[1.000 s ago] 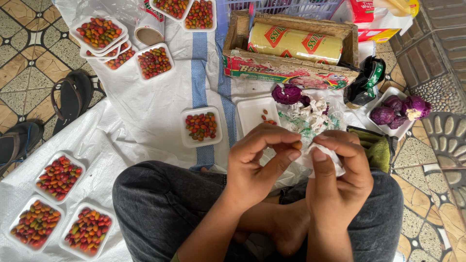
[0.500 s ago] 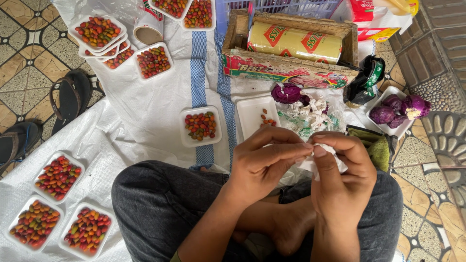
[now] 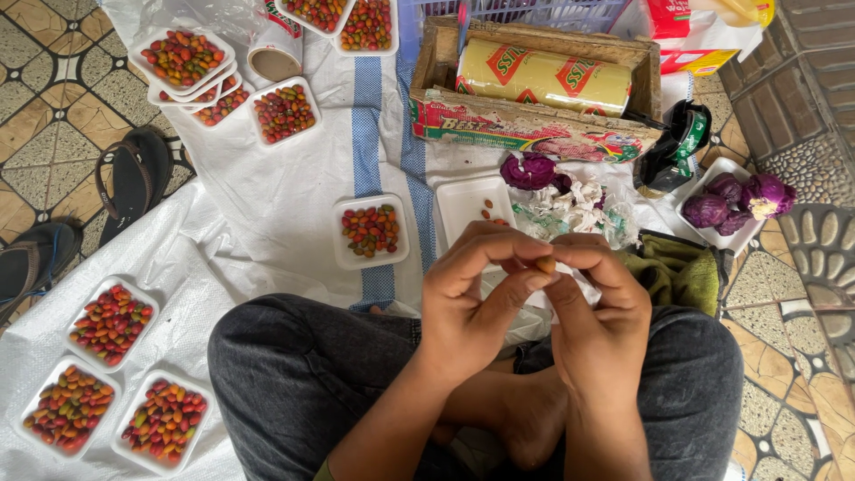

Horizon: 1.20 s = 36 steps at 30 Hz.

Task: The person sits on the floor and peels small colorful fruits one by one using a white tissue. They place the peeled fruits into a white tray and discard the peels into a pile of used tissues.

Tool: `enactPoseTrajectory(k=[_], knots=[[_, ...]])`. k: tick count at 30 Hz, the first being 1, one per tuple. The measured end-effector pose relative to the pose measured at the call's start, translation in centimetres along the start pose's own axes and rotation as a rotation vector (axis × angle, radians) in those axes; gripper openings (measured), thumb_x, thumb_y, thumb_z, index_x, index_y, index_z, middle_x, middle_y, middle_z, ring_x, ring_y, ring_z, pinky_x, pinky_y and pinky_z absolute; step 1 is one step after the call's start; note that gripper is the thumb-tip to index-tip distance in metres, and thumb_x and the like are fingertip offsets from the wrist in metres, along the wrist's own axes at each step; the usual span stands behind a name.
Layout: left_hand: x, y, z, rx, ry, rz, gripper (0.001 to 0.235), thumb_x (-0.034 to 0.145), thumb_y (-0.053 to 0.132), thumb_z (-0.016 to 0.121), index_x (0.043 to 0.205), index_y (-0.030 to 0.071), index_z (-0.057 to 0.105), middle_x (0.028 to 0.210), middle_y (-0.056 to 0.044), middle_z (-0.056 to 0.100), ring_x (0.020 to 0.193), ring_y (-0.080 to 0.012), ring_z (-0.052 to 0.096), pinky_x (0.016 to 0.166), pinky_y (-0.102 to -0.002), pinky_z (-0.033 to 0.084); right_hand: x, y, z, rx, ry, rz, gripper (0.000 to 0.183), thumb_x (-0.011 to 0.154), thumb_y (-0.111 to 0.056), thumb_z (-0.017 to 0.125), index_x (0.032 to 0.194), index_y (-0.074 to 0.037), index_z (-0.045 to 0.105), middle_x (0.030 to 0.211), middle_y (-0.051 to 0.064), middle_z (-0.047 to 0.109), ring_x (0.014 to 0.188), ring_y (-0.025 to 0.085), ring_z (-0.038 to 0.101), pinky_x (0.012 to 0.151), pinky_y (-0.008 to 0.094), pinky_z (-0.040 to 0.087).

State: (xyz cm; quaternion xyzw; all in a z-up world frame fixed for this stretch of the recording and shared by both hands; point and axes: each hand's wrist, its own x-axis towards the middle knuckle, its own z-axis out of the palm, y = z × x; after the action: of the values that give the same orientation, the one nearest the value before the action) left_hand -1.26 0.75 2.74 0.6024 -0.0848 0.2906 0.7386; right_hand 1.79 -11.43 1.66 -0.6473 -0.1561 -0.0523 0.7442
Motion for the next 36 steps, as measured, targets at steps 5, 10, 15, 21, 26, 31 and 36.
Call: enactPoseTrajectory(k=[5,10,15,21,26,31,36], knots=[[-0.7,-0.9,-0.3,-0.302,0.032,-0.163,0.018,0.101,0.015,0.071,0.115,0.006,0.066,0.105,-0.005,0.069,0.097,-0.012,0.065,0.089,-0.025,0.051,0.2,-0.2,0.4,-0.026,0.017,-0.002,0.009,0.096,0.003,0.066,0.102,-0.003,0.068,0.101,0.008,0.063,0.098,0.017,0.061,0.091,0.026,0.05],[-1.0,-0.7,-0.4,-0.528,0.033,-0.249,0.016,0.099,0.008,0.072,0.113,0.003,0.065,0.105,-0.007,0.07,0.099,-0.0125,0.069,0.092,-0.025,0.056,0.1,0.0,0.4,-0.005,0.017,-0.003,0.01,0.096,0.001,0.065,0.104,-0.004,0.069,0.103,0.007,0.066,0.101,0.017,0.062,0.094,0.026,0.049],[-1.0,-0.4,-0.7,-0.614,-0.004,-0.305,0.019,0.097,0.008,0.074,0.113,0.001,0.067,0.104,-0.01,0.072,0.098,-0.015,0.069,0.093,-0.027,0.055,0.0,0.0,0.3,-0.051,0.047,-0.005,0.008,0.097,0.0,0.065,0.104,-0.004,0.069,0.103,0.007,0.066,0.101,0.016,0.061,0.094,0.025,0.048],[-1.0,-0.4,-0.7,-0.603,-0.003,-0.31,0.018,0.097,0.008,0.074,0.111,0.001,0.066,0.103,-0.01,0.072,0.098,-0.0155,0.07,0.094,-0.028,0.056,0.0,0.1,0.1,-0.064,0.046,-0.01,0.008,0.097,-0.003,0.065,0.104,-0.004,0.069,0.104,0.007,0.066,0.102,0.016,0.061,0.095,0.026,0.048],[-1.0,-0.7,-0.7,-0.635,0.014,-0.314,0.018,0.096,0.007,0.075,0.111,0.001,0.067,0.103,-0.011,0.073,0.098,-0.0157,0.07,0.094,-0.028,0.056,0.0,0.0,0.3,-0.088,0.055,-0.012,0.008,0.097,-0.002,0.065,0.104,-0.004,0.068,0.103,0.007,0.066,0.102,0.016,0.061,0.095,0.026,0.048],[-0.6,-1.1,-1.1,-0.703,0.062,-0.318,0.019,0.095,0.006,0.076,0.111,0.0,0.067,0.103,-0.012,0.073,0.095,-0.0162,0.07,0.091,-0.027,0.055,-0.1,0.3,0.1,-0.075,0.059,-0.011,0.008,0.097,0.0,0.065,0.104,-0.004,0.067,0.104,0.007,0.066,0.101,0.016,0.061,0.095,0.025,0.048],[1.5,-0.8,-6.5,-0.579,0.16,-0.132,0.019,0.097,0.003,0.075,0.114,-0.002,0.07,0.103,-0.013,0.075,0.094,-0.0151,0.07,0.084,-0.022,0.055,-0.1,0.7,-0.5,-0.119,0.105,-0.014,0.008,0.098,-0.005,0.067,0.106,-0.003,0.067,0.105,0.009,0.067,0.099,0.016,0.062,0.094,0.025,0.048]])
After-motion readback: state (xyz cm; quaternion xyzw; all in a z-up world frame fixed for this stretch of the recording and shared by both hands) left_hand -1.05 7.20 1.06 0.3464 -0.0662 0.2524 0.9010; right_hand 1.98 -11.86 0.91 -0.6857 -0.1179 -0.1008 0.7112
